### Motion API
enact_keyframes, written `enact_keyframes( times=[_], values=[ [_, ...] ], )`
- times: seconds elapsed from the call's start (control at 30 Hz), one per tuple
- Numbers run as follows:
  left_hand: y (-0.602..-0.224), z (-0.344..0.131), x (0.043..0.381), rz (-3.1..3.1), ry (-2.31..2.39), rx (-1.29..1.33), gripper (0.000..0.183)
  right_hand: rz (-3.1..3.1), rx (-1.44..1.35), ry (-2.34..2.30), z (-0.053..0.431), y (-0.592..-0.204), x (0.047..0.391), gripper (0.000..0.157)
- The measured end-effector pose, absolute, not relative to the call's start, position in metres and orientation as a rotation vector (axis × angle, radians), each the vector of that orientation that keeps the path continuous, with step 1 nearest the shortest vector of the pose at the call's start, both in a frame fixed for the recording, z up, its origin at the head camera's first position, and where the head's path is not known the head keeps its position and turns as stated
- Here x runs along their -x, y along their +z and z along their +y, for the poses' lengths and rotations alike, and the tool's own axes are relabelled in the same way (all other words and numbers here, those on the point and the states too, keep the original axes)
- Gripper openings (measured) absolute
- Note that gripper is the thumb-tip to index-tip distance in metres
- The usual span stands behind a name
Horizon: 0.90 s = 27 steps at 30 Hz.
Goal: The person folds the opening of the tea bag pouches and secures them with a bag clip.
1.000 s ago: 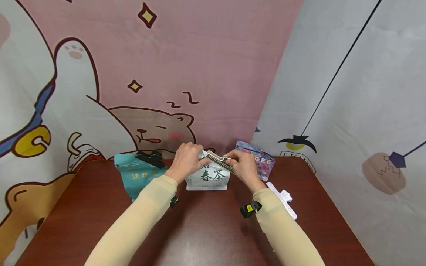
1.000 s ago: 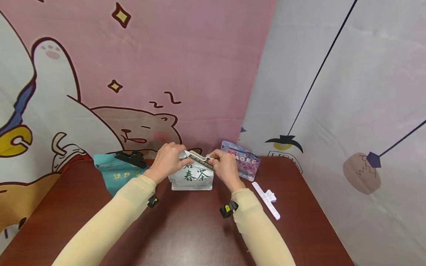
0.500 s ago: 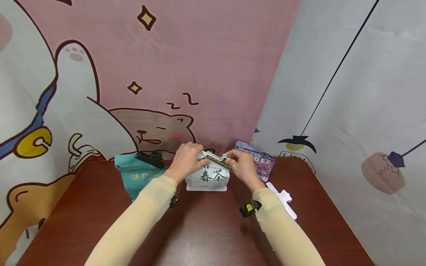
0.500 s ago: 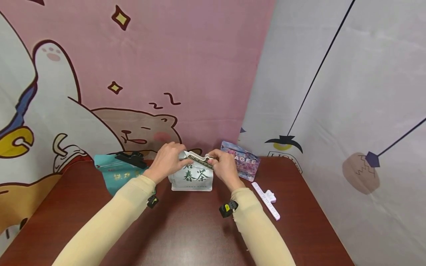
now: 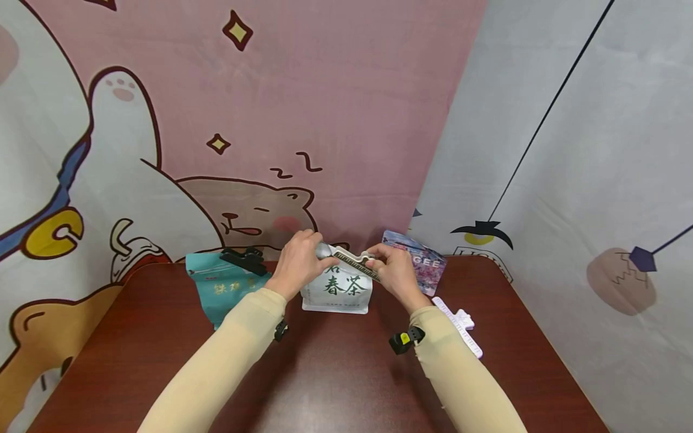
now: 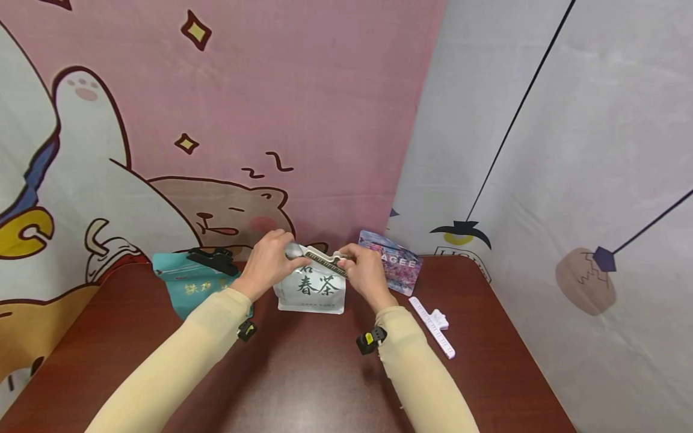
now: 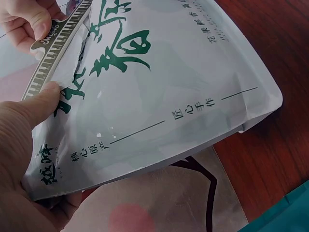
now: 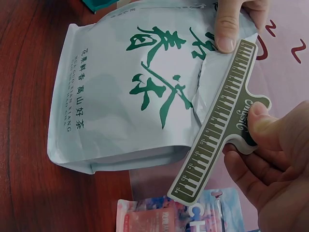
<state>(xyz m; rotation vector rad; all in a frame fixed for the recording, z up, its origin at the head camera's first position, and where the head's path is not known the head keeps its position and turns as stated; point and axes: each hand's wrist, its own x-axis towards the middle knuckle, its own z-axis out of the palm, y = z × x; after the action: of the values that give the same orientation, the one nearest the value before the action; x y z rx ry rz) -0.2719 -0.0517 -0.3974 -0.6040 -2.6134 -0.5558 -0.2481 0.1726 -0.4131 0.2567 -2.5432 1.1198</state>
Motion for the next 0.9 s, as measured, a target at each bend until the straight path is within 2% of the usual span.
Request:
enact_keyframes(
  times=[0.9],
  values=[
    [-0.397, -0.051, 0.272, -2.611, -0.576, 0.648, 0.043, -2.472, -0.310, 1.117, 0.154, -0.405, 0.250, 0.012]
  ],
)
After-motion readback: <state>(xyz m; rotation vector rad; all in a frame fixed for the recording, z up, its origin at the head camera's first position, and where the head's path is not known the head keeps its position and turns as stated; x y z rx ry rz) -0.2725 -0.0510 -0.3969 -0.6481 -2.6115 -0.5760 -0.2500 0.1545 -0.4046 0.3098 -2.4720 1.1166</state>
